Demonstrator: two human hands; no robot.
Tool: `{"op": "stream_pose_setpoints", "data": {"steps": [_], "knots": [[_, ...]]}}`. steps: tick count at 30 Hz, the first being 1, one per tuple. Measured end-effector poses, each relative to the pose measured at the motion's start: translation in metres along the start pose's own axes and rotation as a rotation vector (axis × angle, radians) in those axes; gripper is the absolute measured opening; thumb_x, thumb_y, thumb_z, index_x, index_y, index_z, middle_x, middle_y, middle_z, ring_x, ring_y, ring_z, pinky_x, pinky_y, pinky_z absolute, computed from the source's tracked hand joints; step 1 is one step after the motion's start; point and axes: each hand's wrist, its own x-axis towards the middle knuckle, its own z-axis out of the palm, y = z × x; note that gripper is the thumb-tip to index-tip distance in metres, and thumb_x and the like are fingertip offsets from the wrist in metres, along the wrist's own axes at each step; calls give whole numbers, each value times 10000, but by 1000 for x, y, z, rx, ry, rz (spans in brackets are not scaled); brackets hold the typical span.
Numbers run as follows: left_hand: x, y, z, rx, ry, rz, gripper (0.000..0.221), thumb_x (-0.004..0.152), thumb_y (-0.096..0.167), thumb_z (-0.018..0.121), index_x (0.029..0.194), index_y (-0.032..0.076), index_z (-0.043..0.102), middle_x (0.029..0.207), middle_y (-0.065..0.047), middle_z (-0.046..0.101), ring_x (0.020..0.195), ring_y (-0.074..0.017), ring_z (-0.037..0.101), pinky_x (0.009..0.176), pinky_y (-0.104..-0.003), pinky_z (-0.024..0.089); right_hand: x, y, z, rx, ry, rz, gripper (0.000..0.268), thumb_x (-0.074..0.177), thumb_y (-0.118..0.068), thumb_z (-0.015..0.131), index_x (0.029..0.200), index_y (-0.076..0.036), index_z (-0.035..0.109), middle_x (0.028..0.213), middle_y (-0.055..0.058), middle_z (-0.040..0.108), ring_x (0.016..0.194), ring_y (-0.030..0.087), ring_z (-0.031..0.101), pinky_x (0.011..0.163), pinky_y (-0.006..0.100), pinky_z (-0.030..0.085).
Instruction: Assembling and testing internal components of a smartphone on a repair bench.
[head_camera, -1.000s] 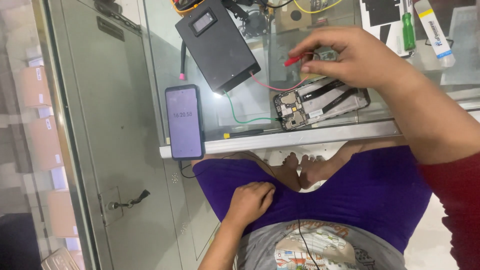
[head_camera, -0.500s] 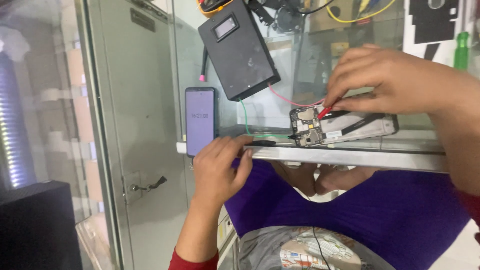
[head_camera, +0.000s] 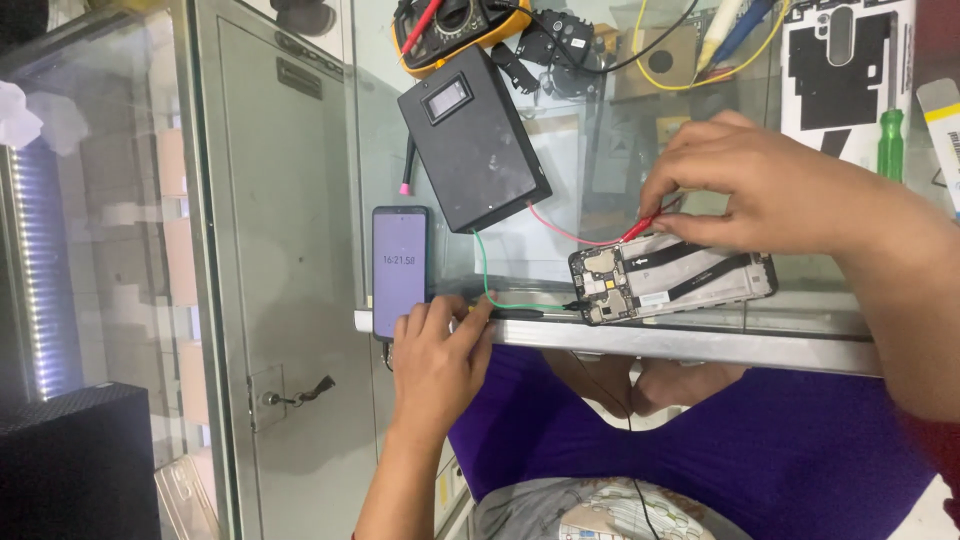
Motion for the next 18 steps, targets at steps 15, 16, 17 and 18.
{"op": "stream_pose_setpoints", "data": {"steps": [15,16,17,18], "knots": [[-3,14,-72,-167,-50,-103,214,880,102,601,1078,139,673,725,6,652,636,-224,617,596,-385,500,4,-6,12,-51,214,-171,230,918,-193,727,1112,-81,778,999,25,759,953,269,598,891,416,481],[9,22,-73,-155,60,-16,279,893,81,639,1157,139,712,791,-13,677,688,-229,640,650,-374,521,2,-5,13,-85,245,-162,214,916,-176,739,1102,-80,784,1009,19,760,975,270,597,925,408,478],[18,26,-72,-153,63,-16,279,893,81,639,1157,139,712,791,-13,677,688,-229,640,650,-374,521,3,-5,14,-87,247,-166,214,916,-176,739,1102,-80,784,1009,19,760,975,270,597,925,408,478],[28,31,-70,-131,54,-1,205,943,161,665,1140,135,719,787,-9,655,658,-254,618,612,-390,513,2,-5,15,-112,260,-168,206,927,-160,733,1107,-73,784,1009,24,757,971,271,592,917,409,481]]}}
